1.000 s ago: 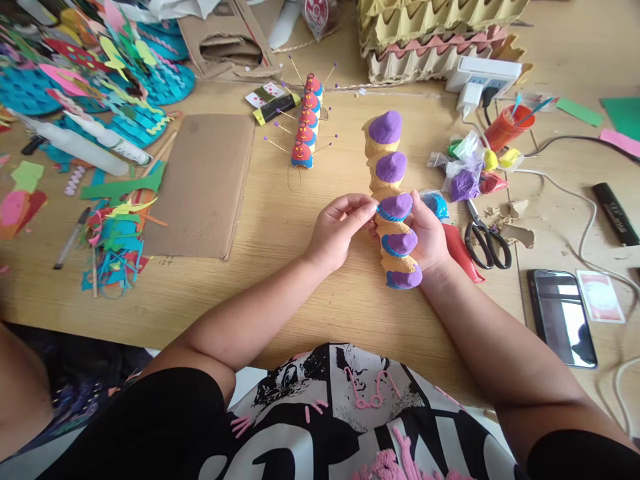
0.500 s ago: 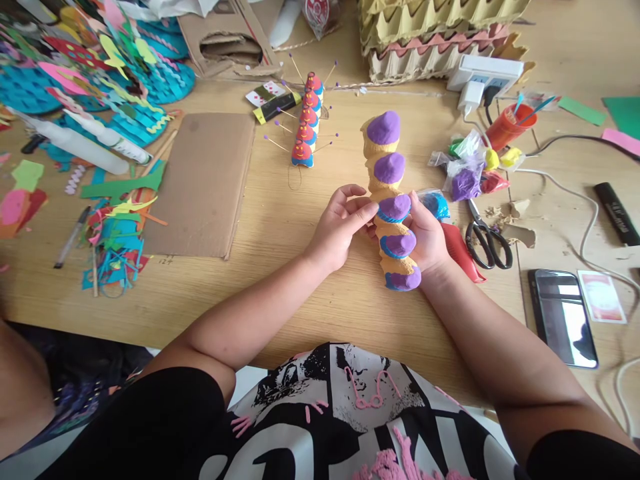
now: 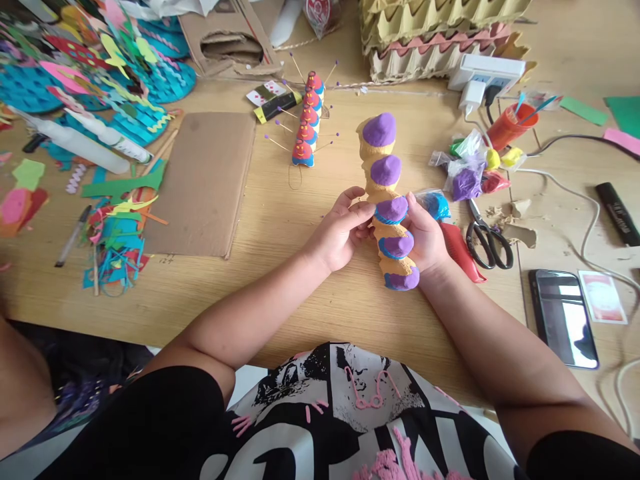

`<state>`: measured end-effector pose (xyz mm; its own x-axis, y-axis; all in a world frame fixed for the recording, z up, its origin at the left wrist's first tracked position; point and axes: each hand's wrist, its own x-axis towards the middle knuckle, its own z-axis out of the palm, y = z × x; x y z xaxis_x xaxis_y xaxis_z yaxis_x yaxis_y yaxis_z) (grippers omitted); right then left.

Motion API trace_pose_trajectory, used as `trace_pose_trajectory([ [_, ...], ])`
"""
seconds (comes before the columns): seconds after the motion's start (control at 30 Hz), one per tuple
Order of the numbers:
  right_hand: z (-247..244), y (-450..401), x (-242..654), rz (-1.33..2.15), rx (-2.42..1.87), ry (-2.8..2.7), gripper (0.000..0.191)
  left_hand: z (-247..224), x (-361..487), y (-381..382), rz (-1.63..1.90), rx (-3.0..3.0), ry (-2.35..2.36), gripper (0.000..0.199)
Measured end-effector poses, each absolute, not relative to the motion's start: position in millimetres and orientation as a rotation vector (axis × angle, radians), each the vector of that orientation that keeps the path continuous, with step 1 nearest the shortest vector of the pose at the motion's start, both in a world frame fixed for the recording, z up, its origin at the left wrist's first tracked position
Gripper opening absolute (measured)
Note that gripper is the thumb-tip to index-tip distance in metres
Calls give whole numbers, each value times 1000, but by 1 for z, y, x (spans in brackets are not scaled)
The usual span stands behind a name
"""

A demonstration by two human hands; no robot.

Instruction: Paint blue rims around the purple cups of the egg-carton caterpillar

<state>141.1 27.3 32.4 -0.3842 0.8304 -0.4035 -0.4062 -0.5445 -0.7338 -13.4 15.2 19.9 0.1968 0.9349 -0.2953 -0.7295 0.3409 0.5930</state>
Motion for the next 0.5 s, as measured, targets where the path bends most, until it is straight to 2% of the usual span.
trace_pose_trajectory([
  [0.27,42,27,144,1950,-1072,-661,39,32,-13,14,1168,352,666,36],
  [0.5,39,28,140,1921,-1042,-654,39,34,-11,14,1139,439,738,36],
])
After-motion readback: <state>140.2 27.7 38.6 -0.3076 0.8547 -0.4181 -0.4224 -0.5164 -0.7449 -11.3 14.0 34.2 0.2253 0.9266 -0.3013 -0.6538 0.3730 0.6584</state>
